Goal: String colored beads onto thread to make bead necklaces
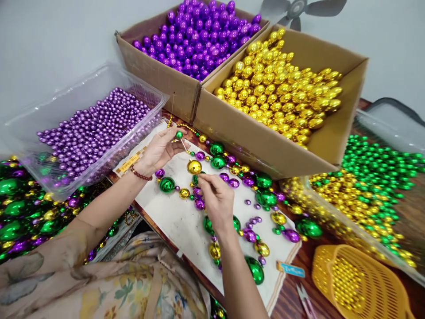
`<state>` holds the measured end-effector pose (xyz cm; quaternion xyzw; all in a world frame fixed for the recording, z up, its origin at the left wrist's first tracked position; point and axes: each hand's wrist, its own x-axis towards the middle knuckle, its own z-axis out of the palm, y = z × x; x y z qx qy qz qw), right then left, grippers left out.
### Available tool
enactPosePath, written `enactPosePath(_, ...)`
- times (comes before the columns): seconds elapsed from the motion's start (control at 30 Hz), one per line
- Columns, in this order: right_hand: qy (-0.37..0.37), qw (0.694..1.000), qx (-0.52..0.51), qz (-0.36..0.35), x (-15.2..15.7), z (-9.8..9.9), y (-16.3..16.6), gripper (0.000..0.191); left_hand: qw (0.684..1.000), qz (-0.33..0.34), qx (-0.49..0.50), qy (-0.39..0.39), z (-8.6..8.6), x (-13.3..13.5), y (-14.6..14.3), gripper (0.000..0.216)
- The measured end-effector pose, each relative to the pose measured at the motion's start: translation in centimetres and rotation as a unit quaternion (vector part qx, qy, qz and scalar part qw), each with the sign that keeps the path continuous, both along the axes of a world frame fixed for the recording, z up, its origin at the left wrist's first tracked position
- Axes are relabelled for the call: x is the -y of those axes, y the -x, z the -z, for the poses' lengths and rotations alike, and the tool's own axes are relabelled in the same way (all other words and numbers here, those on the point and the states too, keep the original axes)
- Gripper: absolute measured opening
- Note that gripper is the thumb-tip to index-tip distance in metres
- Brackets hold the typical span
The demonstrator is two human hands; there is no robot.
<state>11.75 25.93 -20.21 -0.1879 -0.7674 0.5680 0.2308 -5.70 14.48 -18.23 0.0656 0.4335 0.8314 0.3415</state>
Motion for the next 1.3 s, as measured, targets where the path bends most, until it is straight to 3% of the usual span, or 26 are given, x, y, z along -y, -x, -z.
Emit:
enactPosePath(0.17,0.092,0.994,-0.058,0.011,-1.2,-2.5,2.5,0.020,0.999,0.002,-0.049,-0.022,-2.4,-1.9,-0.8,0.019)
enactPosePath(0.27,0.147,0.984,-0.095,-0.014,-0.7,-2.1,4.5,0.029,0.997,-0.010,-0.059,-0.046,-2.8,-2.7,-1.4,0.018)
enactPosePath(0.37,0.199,0.974,-0.102,-0.027,0.1,-0.2,6.2,0.035,0.997,-0.008,-0.040,-0.067,-1.9,-3.1,-1.7,0.020)
enactPosePath(0.57,0.281,0.958,-0.063,-0.015,0.4,3.3,7.4,0.037,0.995,-0.051,0.047,-0.065,1.9,-4.4,-1.9,0.017)
enactPosePath(0.87,0.216,0.976,0.018,0.020,-1.9,5.4,5.5,0.040,0.997,-0.054,0.052,-0.005,5.2,-7.4,-3.2,0.018)
enactPosePath(0.97,0.146,0.988,0.056,0.013,-3.2,4.8,4.4,0.032,0.998,-0.050,0.035,-0.013,5.9,-7.5,-3.4,0.016)
enactPosePath(1.1,0.022,0.997,0.046,0.060,-5.2,3.0,4.8,0.027,0.999,0.004,-0.042,0.019,6.2,-7.5,-3.2,0.020)
enactPosePath(1.2,0.019,0.998,0.012,0.058,-6.6,1.9,6.1,0.027,0.990,0.054,-0.120,0.056,6.2,-7.6,-3.0,0.024)
enactPosePath(1.3,0.069,0.994,-0.032,0.078,-7.7,1.4,7.1,0.021,0.974,0.090,-0.187,0.089,6.0,-7.4,-2.5,0.025)
